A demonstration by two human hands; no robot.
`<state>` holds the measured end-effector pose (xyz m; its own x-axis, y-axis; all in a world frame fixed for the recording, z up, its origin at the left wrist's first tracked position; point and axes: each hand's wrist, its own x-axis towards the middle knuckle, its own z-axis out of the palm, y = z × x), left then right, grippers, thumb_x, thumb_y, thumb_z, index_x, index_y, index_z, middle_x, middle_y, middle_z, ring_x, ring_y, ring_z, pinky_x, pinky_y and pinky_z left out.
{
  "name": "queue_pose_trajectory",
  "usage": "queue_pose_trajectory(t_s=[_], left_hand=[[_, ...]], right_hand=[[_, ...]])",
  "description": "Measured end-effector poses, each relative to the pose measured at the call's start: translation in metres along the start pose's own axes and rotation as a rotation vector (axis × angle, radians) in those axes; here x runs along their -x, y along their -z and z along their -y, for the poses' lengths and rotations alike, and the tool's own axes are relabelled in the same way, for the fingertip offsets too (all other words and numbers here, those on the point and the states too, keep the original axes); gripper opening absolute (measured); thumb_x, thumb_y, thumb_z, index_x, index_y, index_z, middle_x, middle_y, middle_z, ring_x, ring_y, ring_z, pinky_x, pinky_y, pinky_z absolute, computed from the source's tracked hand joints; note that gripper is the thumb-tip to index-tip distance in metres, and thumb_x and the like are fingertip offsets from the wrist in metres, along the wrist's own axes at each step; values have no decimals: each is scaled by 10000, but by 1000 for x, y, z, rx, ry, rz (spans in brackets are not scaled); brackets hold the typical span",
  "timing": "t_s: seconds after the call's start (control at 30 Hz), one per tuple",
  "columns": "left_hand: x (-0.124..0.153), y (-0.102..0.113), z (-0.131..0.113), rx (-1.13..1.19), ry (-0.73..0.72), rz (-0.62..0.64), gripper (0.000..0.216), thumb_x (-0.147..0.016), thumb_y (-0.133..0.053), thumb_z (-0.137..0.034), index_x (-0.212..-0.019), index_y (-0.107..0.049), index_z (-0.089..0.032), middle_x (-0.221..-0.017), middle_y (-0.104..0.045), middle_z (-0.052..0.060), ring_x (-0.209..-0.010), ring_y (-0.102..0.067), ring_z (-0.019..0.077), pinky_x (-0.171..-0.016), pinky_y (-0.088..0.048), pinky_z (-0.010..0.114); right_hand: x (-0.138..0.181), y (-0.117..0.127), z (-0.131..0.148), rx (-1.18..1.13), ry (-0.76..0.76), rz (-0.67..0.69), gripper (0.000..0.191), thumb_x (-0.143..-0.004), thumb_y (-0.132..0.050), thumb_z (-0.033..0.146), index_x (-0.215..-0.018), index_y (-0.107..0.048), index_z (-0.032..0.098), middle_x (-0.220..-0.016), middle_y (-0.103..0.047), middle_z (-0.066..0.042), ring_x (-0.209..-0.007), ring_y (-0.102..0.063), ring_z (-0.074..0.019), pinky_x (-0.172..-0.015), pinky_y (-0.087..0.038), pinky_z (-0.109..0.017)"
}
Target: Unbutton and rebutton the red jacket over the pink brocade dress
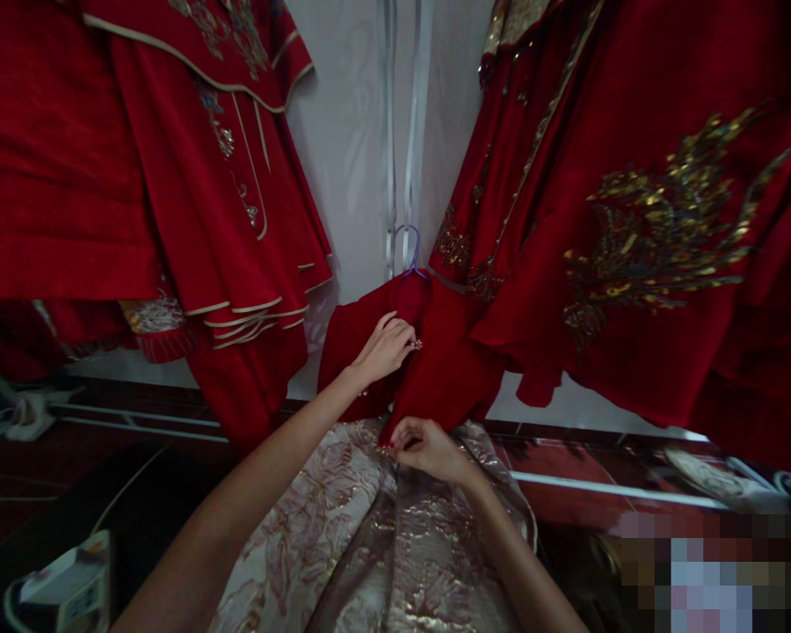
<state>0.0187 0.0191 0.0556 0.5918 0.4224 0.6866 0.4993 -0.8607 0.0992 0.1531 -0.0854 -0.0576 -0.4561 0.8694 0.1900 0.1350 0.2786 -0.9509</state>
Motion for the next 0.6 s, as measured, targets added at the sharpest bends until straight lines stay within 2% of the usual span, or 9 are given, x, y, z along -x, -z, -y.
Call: queue_pose_trajectory(t_s=[0.13,0.2,0.3,0.37,0.47,0.6], left_hand=[[-4,2,5,-16,22,50,57,-821,-513,-198,-774,-539,-219,-753,-568,0,-854,-540,175,-1104,-196,509],[-4,4,5,-23,17,79,85,-819,-501,-191,-754,-546,-222,-736,-563,2,-856,-543,178,-1110,-184,515],[-2,7,6,-47,-35,124,162,-843,-441,-170,-764,-568,-235,-739,-570,6,-854,-550,171,-1121,-173,500],[0,7,8,-53,-63,125,194,-856,-411,-164,-797,-578,-242,-747,-573,5,-834,-552,165,-1124,-175,490],[0,4,11,-24,-28,73,160,-855,-425,-177,-814,-568,-235,-733,-557,6,-806,-546,167,-1115,-204,487],[-2,-1,12,-25,-5,1,106,-840,-444,-189,-760,-505,-220,-692,-510,2,-763,-529,169,-1104,-243,470]], right_hand=[[3,1,2,24,-4,-12,141,-680,-658,219,-793,-597,161,-742,-630,-8,-682,-586,-118,-658,-470,-237],[5,5,8,35,-12,39,205,-669,-687,249,-825,-585,165,-774,-629,-13,-714,-586,-123,-674,-477,-245],[4,18,25,107,-61,188,368,-606,-754,282,-909,-575,175,-814,-621,-16,-739,-578,-129,-661,-485,-249],[-3,31,41,195,-63,209,373,-626,-746,314,-931,-583,177,-792,-617,-16,-705,-570,-125,-632,-482,-248],[-19,51,68,294,69,24,242,-745,-641,335,-920,-590,175,-768,-614,-18,-680,-567,-118,-635,-477,-252],[-39,66,95,298,197,-150,184,-776,-598,322,-894,-587,180,-861,-620,-36,-751,-589,-125,-704,-504,-267]])
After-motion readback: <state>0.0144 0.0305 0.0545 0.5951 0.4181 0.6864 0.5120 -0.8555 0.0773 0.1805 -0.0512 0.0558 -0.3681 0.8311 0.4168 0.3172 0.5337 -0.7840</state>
